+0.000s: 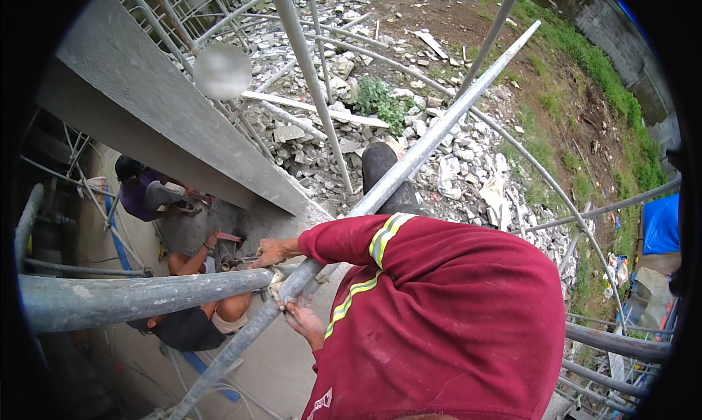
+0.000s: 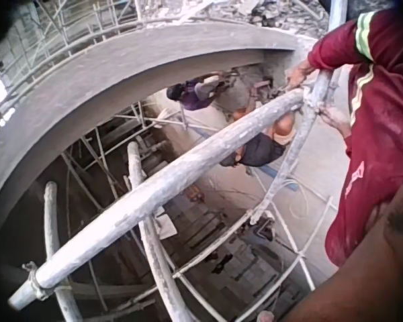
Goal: The person uses a hammer to tighten metal couplers on scaffolding poles. They repeatedly strike the coupler nuts to secure the joints while standing on the structure. Other workers are visible nearby performing related tasks.
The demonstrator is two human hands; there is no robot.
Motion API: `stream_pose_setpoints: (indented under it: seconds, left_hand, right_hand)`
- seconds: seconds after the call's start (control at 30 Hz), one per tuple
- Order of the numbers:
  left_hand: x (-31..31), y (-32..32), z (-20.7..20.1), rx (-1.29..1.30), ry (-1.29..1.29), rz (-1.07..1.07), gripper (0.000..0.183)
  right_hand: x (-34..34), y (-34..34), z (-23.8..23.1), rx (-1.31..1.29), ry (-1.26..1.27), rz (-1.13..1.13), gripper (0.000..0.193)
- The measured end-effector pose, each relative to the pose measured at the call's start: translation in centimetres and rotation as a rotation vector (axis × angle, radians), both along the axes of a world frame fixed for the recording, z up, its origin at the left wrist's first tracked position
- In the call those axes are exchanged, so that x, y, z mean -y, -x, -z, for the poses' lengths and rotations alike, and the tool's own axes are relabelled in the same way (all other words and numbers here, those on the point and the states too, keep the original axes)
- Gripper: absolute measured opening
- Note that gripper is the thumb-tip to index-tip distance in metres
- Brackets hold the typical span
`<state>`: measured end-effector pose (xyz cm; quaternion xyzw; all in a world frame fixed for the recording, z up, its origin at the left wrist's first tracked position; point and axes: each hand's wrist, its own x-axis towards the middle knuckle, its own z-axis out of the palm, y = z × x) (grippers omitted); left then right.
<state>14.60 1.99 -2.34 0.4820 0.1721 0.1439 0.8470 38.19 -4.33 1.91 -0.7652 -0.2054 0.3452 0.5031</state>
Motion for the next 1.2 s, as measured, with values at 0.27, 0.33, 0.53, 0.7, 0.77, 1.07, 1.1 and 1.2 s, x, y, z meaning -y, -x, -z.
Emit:
stream_pose_setpoints:
  seconds: [0.27, 0.33, 0.53, 0.7, 0.77, 1.07, 1.1, 1.2]
  left_hand:
    - [1.2, -0.7, -0.7, -0.015, 0.004, 0.006, 0.056]
    - [0.2, 0.4, 0.9, -0.035, 0.007, -0.036, 0.049]
    - [0.6, 1.1, -0.8, -0.05, 0.079, -0.021, 0.047]
    - [0.3, 0.7, -1.5, 0.052, 0.169, 0.084, 0.061]
    - [-0.2, 0.5, -1.2, 0.082, 0.203, 0.125, 0.068]
    - [-1.1, 0.1, -0.7, 0.11, 0.273, 0.178, 0.087]
    - [-1.1, 0.0, -0.9, 0.109, 0.254, 0.17, 0.085]
    - [-0.7, -0.1, -1.2, 0.083, 0.217, 0.133, 0.083]
  right_hand:
    - [0.0, -1.3, 2.9, -0.079, 0.008, 0.149, 0.06]
    - [-0.7, -0.6, 0.5, -0.119, -0.009, -0.021, 0.051]
    - [-0.6, 1.3, -0.7, -0.238, 0.0, -0.006, 0.033]
    - [-0.1, 0.1, 0.9, -0.088, -0.014, -0.042, 0.052]
    - [0.0, -0.5, 3.8, 0.093, -0.032, -0.069, 0.059]
    - [0.2, -0.9, 5.8, 0.07, -0.398, -0.022, 0.038]
    - [0.4, -1.1, 5.6, 0.119, -0.312, -0.016, 0.04]
    - [0.8, -1.2, 4.1, 0.205, -0.112, -0.003, 0.044]
